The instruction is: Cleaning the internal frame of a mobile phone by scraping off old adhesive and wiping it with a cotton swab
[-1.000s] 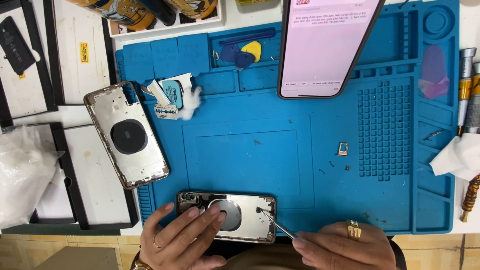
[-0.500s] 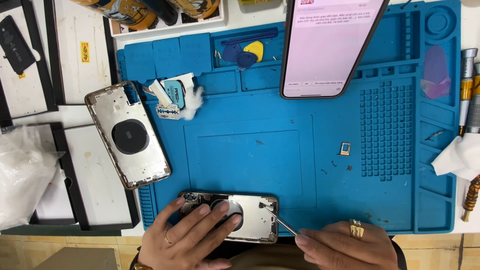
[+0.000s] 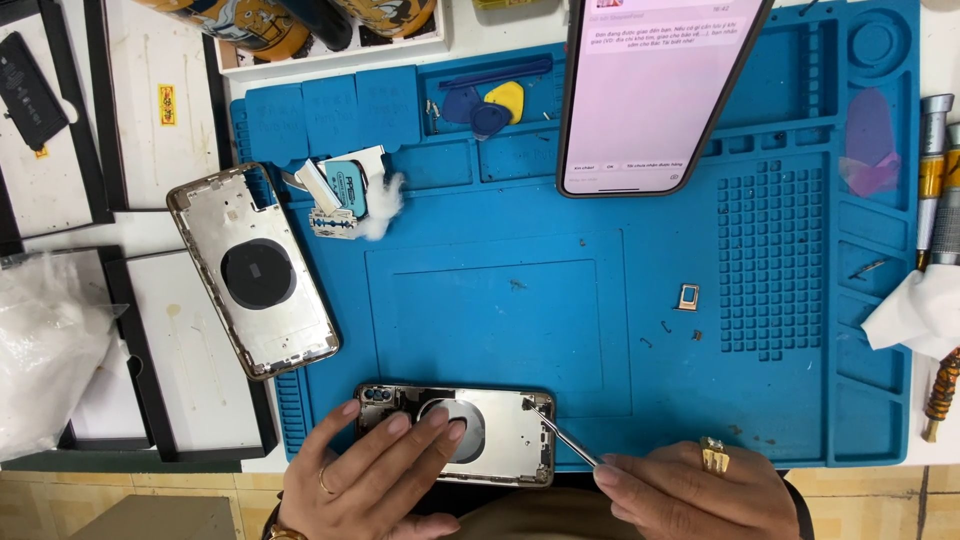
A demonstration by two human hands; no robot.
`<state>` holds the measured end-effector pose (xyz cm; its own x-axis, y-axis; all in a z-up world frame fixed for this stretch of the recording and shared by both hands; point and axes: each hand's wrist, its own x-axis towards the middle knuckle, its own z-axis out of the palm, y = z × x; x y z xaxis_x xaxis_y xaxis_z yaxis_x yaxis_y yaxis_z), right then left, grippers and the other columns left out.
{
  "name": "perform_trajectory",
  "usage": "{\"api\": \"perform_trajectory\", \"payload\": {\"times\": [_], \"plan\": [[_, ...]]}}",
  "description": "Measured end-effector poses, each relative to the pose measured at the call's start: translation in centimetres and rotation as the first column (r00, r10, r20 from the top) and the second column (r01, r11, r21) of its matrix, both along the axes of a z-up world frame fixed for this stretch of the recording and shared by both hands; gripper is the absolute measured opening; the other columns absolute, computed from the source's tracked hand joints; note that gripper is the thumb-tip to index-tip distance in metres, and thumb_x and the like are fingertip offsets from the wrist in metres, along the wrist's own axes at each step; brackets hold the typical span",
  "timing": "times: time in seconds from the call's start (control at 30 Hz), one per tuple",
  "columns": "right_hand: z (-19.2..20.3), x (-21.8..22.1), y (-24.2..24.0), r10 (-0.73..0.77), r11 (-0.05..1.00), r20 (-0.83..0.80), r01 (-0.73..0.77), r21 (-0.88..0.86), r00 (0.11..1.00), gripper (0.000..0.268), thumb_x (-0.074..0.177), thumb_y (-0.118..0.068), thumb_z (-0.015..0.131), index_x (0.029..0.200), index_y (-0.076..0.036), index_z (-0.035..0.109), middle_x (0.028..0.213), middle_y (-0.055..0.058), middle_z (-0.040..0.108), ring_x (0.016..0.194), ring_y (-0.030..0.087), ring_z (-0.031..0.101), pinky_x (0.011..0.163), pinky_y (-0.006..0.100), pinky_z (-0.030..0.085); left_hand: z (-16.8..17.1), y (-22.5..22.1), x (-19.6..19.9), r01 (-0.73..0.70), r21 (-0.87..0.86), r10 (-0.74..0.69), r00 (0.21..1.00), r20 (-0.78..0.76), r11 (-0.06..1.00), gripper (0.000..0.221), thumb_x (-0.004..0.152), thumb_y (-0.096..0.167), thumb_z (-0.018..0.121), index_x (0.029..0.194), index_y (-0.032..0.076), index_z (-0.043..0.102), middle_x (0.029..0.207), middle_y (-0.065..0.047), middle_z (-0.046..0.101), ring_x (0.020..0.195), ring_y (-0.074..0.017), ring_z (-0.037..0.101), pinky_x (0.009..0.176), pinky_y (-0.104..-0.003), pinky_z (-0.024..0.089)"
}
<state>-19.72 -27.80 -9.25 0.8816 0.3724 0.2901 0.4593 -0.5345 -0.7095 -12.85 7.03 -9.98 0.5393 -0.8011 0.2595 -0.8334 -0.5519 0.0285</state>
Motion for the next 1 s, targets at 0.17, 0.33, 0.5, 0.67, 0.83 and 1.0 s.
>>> {"api": "perform_trajectory", "payload": {"times": [0.17,0.33,0.5,0.67,0.83,1.0], "plan": [[-0.3,0.3,-0.5,0.183,0.982,0.054,-0.179,-0.063,0.982,0.045,0.09,-0.021,0.085,0.126,-0.002,0.068,0.113,0.012,0.08,0.086,0.016,0.082,0.079,0.026,0.071,-0.2,0.6,-0.5,0.04,-0.073,-0.039,0.999,0.019,0.997,0.063,0.108,0.073,0.034,0.123,0.03,0.078,0.13,0.011,0.07,0.13,-0.0115,0.052,0.102,-0.044,0.05],[0.4,-0.1,1.5,-0.171,0.982,-0.013,0.171,0.085,0.985,0.036,0.077,-0.013,0.09,0.11,-0.011,0.075,0.099,0.005,0.083,0.074,0.012,0.083,0.066,0.025,0.072,1.3,0.5,-0.4,0.103,-0.072,-0.1,0.994,0.043,0.992,0.034,0.097,0.037,0.067,0.131,0.036,0.074,0.132,0.022,0.066,0.135,-0.0005,0.044,0.107,-0.035,0.045],[1.8,0.4,2.6,-0.253,0.956,-0.075,0.262,0.136,0.964,0.023,0.08,-0.01,0.082,0.102,-0.013,0.078,0.092,0.004,0.082,0.069,0.013,0.078,0.064,0.024,0.068,8.1,-6.7,8.5,-0.009,-0.011,0.01,0.989,0.148,1.0,0.071,0.108,0.075,0.028,0.146,0.027,0.064,0.15,-0.013,0.052,0.143,-0.0313,0.037,0.117,-0.055,0.038],[0.9,0.3,2.6,-0.289,0.937,-0.002,0.284,0.205,0.957,0.021,0.08,-0.009,0.083,0.101,-0.012,0.079,0.096,0.005,0.082,0.066,0.012,0.078,0.062,0.023,0.068,8.5,-10.1,15.2,-0.035,0.299,-0.022,0.982,0.186,0.954,0.082,0.116,0.082,0.016,0.172,0.023,0.025,0.168,-0.024,0.028,0.15,-0.0437,0.019,0.12,-0.067,0.023],[0.5,0.7,2.6,-0.278,0.943,0.114,0.248,0.223,0.954,0.015,0.083,-0.006,0.08,0.098,-0.009,0.078,0.092,0.006,0.081,0.061,0.012,0.074,0.057,0.021,0.066,7.9,-11.2,17.2,0.051,0.261,-0.066,0.996,0.051,0.964,0.081,0.119,0.077,0.022,0.174,0.018,0.031,0.164,-0.029,0.02,0.147,-0.0511,0.018,0.114,-0.078,0.019],[1.2,0.6,2.5,-0.255,0.942,0.019,0.244,0.232,0.967,0.019,0.082,-0.006,0.08,0.101,-0.009,0.078,0.093,0.008,0.081,0.062,0.014,0.076,0.058,0.023,0.066,7.7,-11.7,17.8,0.084,0.215,-0.097,0.994,0.051,0.973,0.082,0.119,0.075,0.022,0.174,0.014,0.036,0.162,-0.031,0.023,0.145,-0.0521,0.019,0.113,-0.079,0.02]]}}
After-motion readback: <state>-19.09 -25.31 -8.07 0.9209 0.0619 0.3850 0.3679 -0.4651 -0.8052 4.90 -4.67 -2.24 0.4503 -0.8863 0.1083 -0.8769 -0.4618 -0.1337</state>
